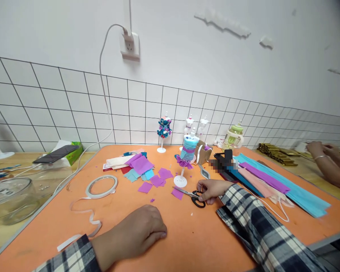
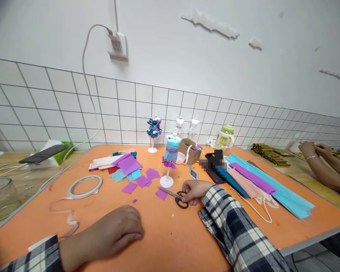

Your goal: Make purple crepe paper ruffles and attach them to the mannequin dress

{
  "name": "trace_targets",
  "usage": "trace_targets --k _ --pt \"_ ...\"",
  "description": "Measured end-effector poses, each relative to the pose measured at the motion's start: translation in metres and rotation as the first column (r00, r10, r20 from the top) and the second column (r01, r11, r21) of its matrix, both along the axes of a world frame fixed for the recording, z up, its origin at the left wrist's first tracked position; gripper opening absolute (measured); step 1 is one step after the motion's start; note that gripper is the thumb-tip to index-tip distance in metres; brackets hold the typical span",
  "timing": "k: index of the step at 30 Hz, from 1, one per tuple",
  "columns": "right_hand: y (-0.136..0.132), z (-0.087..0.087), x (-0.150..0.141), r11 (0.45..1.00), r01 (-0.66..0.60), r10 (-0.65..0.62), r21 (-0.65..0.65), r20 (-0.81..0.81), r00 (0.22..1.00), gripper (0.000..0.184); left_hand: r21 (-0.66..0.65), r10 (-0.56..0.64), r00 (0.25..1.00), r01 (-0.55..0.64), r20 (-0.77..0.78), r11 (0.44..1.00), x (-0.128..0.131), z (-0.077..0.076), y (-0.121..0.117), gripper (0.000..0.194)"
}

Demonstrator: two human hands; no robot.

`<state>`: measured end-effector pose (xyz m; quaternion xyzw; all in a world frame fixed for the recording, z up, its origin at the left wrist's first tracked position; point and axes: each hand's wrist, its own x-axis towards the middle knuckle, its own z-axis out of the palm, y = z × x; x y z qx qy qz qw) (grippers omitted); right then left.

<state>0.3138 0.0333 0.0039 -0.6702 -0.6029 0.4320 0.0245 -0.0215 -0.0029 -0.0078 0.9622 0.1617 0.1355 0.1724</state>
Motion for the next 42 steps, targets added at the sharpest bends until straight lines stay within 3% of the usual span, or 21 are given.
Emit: trace_targets --k 4,8,9,11,12,13,16,20,23,26,30,36,38,42 --pt "-0.008 0.014 -0.025 0.978 -0.005 -0.033 0.210 0.174 0.984 0.022 0.003 0.005 1.000 -0.005 0.018 1.000 0.000 0.001 0.003 0.023" --pt "-0.024 0.012 -0.092 0.857 -0.055 -0.086 0.513 0.246 0.965 0.018 0.021 -0.048 0.997 0.047 0.055 0.999 0.000 0.002 0.003 0.023" --pt "-0.026 0.008 -0.111 0.816 -0.098 -0.052 0.569 0.243 0.969 0.022 0.033 -0.059 0.996 0.057 0.068 0.998 0.000 0.003 0.002 0.023" --pt "-0.027 -0.002 -0.144 0.611 -0.333 0.185 0.718 0.280 0.942 0.028 0.060 -0.071 0.992 0.066 0.102 0.996 -0.002 0.005 0.002 0.023" --pt "-0.025 -0.008 -0.156 0.558 -0.404 0.254 0.724 0.315 0.915 0.029 0.077 -0.072 0.990 0.063 0.118 0.995 -0.003 0.006 0.002 0.023" --pt "-0.022 -0.013 -0.165 0.542 -0.461 0.294 0.703 0.355 0.887 0.026 0.097 -0.068 0.989 0.055 0.131 0.994 -0.004 0.008 0.002 0.022" --pt "-0.012 -0.024 -0.172 0.588 -0.495 0.284 0.640 0.409 0.867 0.020 0.151 -0.045 0.990 0.025 0.130 0.988 -0.006 0.011 0.002 0.021" --pt "-0.003 -0.020 -0.136 0.642 -0.469 0.270 0.606 0.394 0.878 0.016 0.106 -0.006 0.995 -0.004 0.099 0.994 -0.006 0.010 0.004 0.022" --pt "0.002 -0.010 -0.082 0.706 -0.410 0.231 0.577 0.359 0.904 0.007 -0.102 0.210 0.968 -0.197 0.139 0.975 -0.003 0.003 0.010 0.024" --pt "0.010 -0.004 -0.031 0.756 -0.259 0.043 0.601 0.350 0.936 0.012 -0.336 0.461 0.882 -0.406 0.102 0.850 0.000 -0.004 0.019 0.032" --pt "0.018 -0.006 -0.004 0.717 -0.105 -0.163 0.690 0.312 0.936 0.022 -0.520 0.592 0.805 -0.485 0.049 0.703 0.002 -0.009 0.025 0.035" --pt "0.019 -0.008 -0.010 0.663 -0.005 -0.240 0.748 0.219 0.946 0.020 -0.676 0.657 0.754 -0.472 0.024 0.566 0.001 0.000 0.020 0.037" --pt "0.021 -0.009 -0.010 0.652 0.027 -0.249 0.758 0.180 0.951 0.015 -0.694 0.657 0.753 -0.459 0.027 0.555 0.002 0.002 0.018 0.038" --pt "0.025 -0.011 -0.009 0.629 0.079 -0.250 0.773 0.105 0.963 0.012 -0.657 0.600 0.797 -0.417 0.068 0.628 0.001 -0.002 0.018 0.037"
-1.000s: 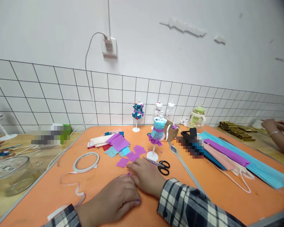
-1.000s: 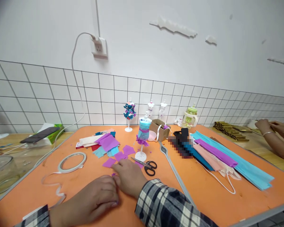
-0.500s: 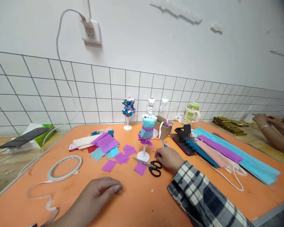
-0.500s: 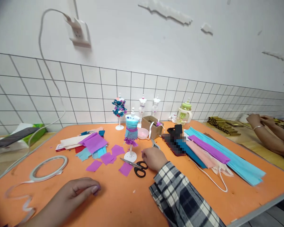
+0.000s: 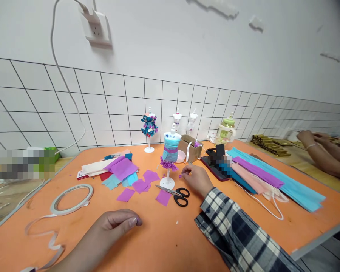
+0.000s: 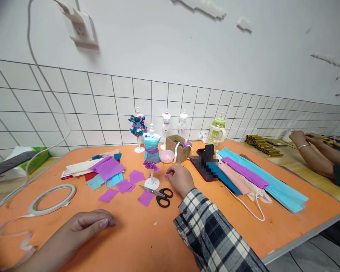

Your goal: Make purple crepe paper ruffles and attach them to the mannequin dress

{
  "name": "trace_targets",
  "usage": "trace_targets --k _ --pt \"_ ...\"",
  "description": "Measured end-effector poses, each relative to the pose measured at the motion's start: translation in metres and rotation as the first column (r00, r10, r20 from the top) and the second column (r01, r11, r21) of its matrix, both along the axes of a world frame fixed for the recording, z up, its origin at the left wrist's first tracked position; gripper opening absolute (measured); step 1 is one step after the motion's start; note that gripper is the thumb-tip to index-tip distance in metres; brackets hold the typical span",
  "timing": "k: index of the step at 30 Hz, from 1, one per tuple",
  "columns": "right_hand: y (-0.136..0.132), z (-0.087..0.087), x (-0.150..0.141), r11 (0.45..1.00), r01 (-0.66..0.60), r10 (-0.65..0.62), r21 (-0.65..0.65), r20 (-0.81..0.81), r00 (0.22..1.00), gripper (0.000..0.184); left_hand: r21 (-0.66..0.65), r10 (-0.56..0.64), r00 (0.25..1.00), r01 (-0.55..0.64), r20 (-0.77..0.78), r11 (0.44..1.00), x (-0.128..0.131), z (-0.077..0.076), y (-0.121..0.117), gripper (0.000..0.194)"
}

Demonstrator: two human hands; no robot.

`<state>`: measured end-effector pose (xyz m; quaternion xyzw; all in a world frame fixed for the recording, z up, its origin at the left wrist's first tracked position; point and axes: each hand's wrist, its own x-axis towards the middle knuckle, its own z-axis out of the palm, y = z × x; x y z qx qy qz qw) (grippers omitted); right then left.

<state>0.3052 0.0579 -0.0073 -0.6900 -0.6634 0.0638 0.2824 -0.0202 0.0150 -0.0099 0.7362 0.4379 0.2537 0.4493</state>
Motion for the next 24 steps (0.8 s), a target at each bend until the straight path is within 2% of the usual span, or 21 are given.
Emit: trace_targets --k 5,10,15,18,20,24 --pt "0.001 -0.006 0.002 0.999 0.028 -0.025 0.027 -0.110 0.994 0.017 0.019 -0.029 1.000 0.029 -0.003 0.999 -0.004 -0.005 0.000 0.034" --pt "0.007 -0.015 0.004 0.999 0.034 -0.030 0.008 -0.278 0.960 0.011 0.037 -0.029 1.000 0.029 -0.011 0.999 -0.001 -0.001 0.000 0.033" --pt "0.009 -0.015 0.003 1.000 -0.020 0.017 -0.003 -0.430 0.903 0.012 0.046 -0.050 0.998 0.051 -0.026 0.998 0.000 0.001 0.000 0.036" --pt "0.007 -0.013 0.002 0.999 -0.050 0.045 0.003 -0.503 0.863 0.033 0.056 -0.075 0.997 0.076 -0.026 0.996 -0.002 -0.001 0.000 0.036" --pt "0.007 -0.013 0.001 0.998 -0.069 0.055 -0.005 -0.551 0.833 0.039 0.063 -0.088 0.996 0.090 -0.024 0.994 -0.003 -0.002 0.000 0.035" --pt "0.010 -0.017 -0.002 0.994 -0.100 0.044 -0.052 -0.640 0.767 0.029 0.065 -0.113 0.993 0.114 -0.018 0.991 -0.003 -0.004 0.001 0.035"
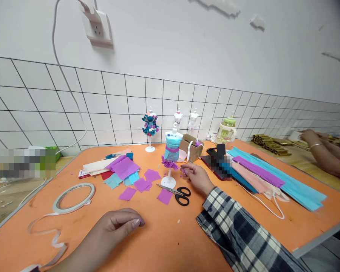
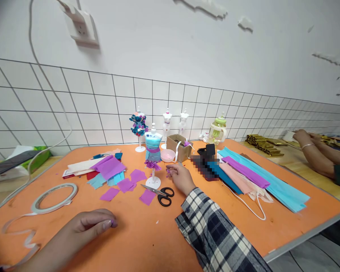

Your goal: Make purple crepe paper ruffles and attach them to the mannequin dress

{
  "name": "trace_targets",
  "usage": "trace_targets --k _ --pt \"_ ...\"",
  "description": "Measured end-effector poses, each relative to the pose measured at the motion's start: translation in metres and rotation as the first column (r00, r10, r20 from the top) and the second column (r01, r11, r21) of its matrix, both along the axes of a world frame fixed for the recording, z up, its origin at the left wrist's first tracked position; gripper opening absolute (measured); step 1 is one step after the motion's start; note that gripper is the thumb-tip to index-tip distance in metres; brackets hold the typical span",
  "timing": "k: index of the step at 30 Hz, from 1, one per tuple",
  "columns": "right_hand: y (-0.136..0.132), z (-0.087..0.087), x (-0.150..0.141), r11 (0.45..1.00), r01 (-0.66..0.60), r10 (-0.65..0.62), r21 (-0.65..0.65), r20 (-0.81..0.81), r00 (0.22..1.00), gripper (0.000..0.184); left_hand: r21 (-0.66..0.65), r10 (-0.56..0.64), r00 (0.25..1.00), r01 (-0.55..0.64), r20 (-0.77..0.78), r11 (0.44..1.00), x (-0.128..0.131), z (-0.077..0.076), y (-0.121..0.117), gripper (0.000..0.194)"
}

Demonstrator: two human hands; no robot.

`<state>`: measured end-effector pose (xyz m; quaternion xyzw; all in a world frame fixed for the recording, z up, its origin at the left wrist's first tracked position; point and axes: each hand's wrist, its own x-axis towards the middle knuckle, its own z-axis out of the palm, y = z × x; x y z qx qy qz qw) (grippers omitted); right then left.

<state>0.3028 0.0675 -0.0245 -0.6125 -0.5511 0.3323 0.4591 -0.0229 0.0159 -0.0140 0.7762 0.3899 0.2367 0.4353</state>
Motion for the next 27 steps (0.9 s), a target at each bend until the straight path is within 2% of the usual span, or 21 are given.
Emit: trace_targets --k 6,12,15,18,22,27 --pt "-0.003 0.002 -0.004 0.999 -0.046 0.045 -0.022 -0.053 0.998 0.022 -0.016 -0.010 1.000 0.010 0.007 1.000 0.002 0.003 -0.002 0.030" --pt "-0.008 0.004 -0.009 0.997 -0.065 0.065 -0.035 0.002 0.998 0.031 -0.045 -0.058 0.998 0.057 -0.024 0.997 0.006 0.007 -0.007 0.031" --pt "-0.010 0.003 -0.012 0.996 -0.080 0.082 -0.030 0.091 0.992 0.033 -0.058 -0.069 0.997 0.066 -0.043 0.996 0.006 0.009 -0.007 0.031" --pt "-0.011 0.004 -0.011 0.999 -0.031 0.021 0.035 0.244 0.970 0.032 -0.061 -0.082 0.995 0.079 -0.052 0.995 0.006 0.010 -0.007 0.030" --pt "-0.012 0.008 -0.011 0.997 -0.022 -0.012 0.069 0.450 0.893 0.019 -0.052 -0.100 0.994 0.098 -0.039 0.994 0.007 0.010 -0.007 0.029" --pt "-0.012 0.005 -0.021 0.997 -0.069 0.031 0.045 0.568 0.822 0.016 -0.020 -0.119 0.992 0.119 -0.039 0.993 0.007 0.007 -0.007 0.027"
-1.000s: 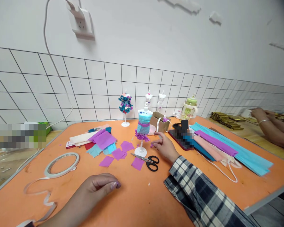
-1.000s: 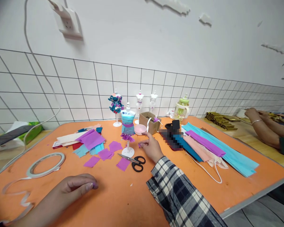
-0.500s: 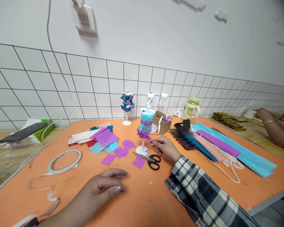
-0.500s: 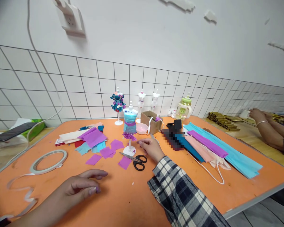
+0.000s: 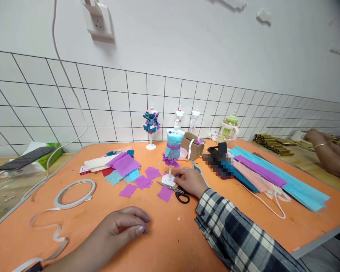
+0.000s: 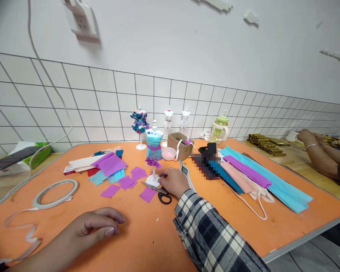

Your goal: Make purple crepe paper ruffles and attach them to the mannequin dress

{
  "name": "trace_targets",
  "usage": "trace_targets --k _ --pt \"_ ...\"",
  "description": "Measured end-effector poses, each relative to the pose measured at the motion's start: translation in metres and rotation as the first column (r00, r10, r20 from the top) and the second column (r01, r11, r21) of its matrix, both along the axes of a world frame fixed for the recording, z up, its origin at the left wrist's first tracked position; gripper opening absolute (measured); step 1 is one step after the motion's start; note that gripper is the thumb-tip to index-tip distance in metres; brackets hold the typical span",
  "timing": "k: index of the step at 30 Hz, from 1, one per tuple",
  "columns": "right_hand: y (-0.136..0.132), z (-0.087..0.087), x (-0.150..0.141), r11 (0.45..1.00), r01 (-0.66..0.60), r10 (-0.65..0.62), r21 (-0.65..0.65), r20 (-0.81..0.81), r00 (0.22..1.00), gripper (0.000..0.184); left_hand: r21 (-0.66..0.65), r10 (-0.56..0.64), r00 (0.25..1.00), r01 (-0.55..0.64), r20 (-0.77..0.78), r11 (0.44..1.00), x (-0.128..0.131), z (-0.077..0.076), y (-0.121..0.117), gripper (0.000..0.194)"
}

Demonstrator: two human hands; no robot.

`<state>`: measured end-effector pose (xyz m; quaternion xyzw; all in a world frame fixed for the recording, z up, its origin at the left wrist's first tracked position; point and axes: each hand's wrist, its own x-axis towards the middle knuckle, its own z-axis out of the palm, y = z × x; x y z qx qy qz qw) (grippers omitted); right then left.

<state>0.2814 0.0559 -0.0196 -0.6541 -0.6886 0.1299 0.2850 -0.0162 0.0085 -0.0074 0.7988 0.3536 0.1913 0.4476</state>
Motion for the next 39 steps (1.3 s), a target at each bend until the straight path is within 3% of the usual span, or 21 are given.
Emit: trace_targets --k 4,7,11,15,19,32,39 --pt "-0.002 0.001 -0.001 0.999 -0.039 0.039 -0.013 0.022 0.999 0.008 0.088 -0.030 0.998 0.035 -0.049 0.995 0.001 0.000 -0.002 0.029" --pt "-0.008 0.007 -0.003 0.989 -0.144 0.144 -0.023 -0.018 0.989 0.008 0.232 0.002 0.991 0.028 -0.131 0.972 0.002 0.002 -0.006 0.030" --pt "-0.022 0.014 -0.024 0.932 -0.358 0.351 -0.053 -0.107 0.930 0.007 0.417 0.081 0.975 0.013 -0.208 0.909 0.003 0.007 -0.015 0.026" --pt "-0.042 0.017 -0.053 0.870 -0.490 0.470 -0.059 -0.199 0.860 0.004 0.470 0.102 0.968 0.018 -0.229 0.882 0.007 0.012 -0.026 0.026" --pt "-0.058 0.020 -0.069 0.828 -0.560 0.547 -0.035 -0.170 0.819 0.004 0.529 0.141 0.954 0.020 -0.264 0.849 0.010 0.012 -0.033 0.027" --pt "-0.060 0.017 -0.075 0.803 -0.590 0.564 -0.083 -0.210 0.798 0.004 0.728 0.205 0.944 0.051 -0.258 0.684 0.012 0.010 -0.035 0.019" --pt "-0.061 0.019 -0.079 0.784 -0.612 0.534 -0.103 -0.391 0.749 0.009 0.674 0.122 0.933 0.149 -0.338 0.724 0.012 0.013 -0.035 0.018"
